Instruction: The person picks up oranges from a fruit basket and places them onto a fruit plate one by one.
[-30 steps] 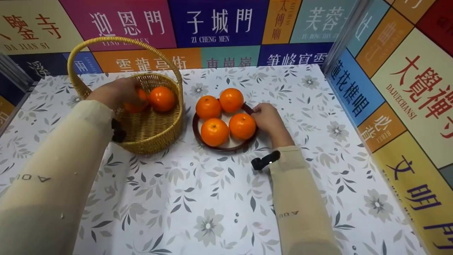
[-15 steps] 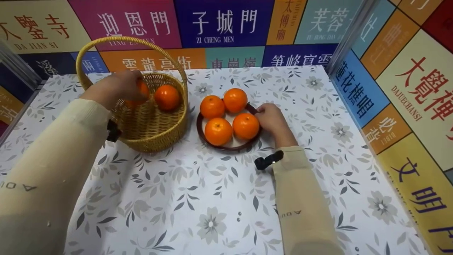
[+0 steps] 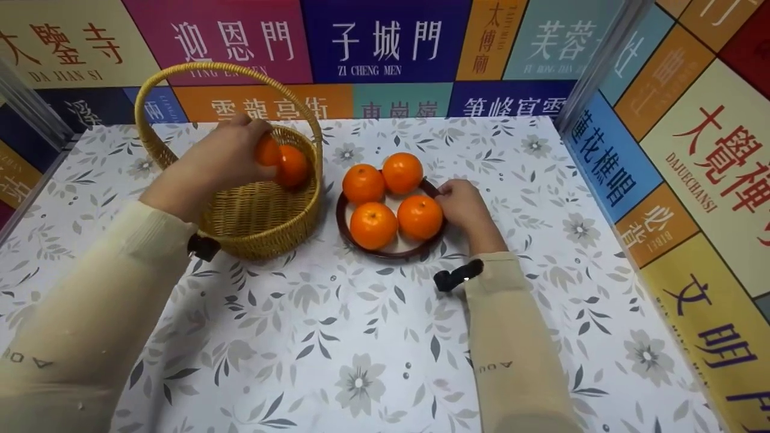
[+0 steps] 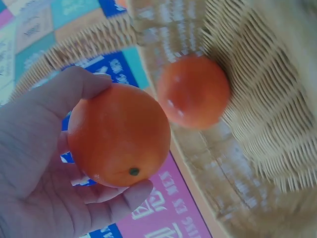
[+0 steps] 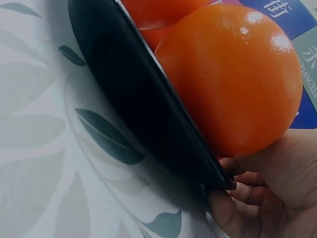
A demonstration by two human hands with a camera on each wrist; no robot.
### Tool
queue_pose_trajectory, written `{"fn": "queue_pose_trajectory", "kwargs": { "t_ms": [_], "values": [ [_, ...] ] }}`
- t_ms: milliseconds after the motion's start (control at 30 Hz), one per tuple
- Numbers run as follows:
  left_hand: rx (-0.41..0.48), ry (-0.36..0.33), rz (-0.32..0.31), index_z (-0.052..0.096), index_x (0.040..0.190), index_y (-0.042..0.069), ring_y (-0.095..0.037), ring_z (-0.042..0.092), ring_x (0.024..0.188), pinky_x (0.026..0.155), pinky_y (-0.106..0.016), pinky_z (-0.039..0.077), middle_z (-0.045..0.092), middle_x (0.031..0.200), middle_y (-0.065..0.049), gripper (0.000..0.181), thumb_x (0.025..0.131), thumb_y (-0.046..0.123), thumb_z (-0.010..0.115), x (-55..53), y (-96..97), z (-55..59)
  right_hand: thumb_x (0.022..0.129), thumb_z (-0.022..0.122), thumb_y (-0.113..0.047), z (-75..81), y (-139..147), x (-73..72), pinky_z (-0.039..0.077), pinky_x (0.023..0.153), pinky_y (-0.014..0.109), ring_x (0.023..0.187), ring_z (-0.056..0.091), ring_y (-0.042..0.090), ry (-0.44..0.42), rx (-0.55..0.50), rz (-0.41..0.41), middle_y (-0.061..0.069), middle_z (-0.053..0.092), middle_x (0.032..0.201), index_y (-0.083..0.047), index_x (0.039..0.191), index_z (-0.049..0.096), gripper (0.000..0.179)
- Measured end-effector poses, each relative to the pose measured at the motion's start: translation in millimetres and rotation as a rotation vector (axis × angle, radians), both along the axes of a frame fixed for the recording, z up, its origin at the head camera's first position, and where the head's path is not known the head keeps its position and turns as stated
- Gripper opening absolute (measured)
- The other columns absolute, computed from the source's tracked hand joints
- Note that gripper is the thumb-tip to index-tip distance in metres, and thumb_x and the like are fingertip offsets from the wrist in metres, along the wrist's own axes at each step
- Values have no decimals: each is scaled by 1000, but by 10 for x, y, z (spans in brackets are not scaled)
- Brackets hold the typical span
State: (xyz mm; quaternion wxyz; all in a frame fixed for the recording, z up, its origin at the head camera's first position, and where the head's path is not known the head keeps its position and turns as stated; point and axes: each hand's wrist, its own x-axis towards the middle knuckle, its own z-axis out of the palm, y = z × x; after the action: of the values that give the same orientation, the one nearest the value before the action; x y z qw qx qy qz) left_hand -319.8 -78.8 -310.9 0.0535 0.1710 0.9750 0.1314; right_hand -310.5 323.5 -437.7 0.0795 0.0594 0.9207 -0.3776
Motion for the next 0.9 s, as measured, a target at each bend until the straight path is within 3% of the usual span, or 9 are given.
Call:
{"fn": "queue_pose_trajectory", "kwargs": {
  "t_ms": [300, 500, 767, 900],
  "values": [
    [107, 105, 3, 45, 150, 10, -38, 49, 121, 96, -52, 55, 46, 145, -21, 71, 89, 35, 73, 233, 142, -23, 99, 64, -30, 17, 8, 7, 42, 91, 37, 105, 55, 30, -34, -17, -19, 17, 64, 115, -1, 121, 67, 37],
    [166, 173, -9, 48, 147, 13, -36, 47, 125, 95, -49, 57, 47, 142, -16, 67, 90, 37, 75, 361, 259, -101, 98, 64, -29, 7, 8, -12, 43, 89, 35, 103, 57, 30, -20, -11, -14, 16, 66, 112, 0, 121, 67, 37],
    [217, 202, -30, 48, 150, 14, -34, 46, 129, 99, -49, 55, 48, 142, -14, 70, 90, 38, 75, 462, 417, -275, 99, 64, -29, 3, -3, -1, 41, 95, 39, 108, 55, 32, -53, -24, -29, 19, 64, 121, -1, 123, 66, 36],
    [229, 191, -24, 48, 151, 17, -33, 44, 133, 101, -48, 54, 46, 145, -12, 68, 91, 37, 74, 506, 466, -346, 99, 63, -29, -9, -6, -6, 44, 91, 37, 106, 57, 31, -37, -3, -9, 20, 65, 122, 0, 126, 65, 39]
  ]
}}
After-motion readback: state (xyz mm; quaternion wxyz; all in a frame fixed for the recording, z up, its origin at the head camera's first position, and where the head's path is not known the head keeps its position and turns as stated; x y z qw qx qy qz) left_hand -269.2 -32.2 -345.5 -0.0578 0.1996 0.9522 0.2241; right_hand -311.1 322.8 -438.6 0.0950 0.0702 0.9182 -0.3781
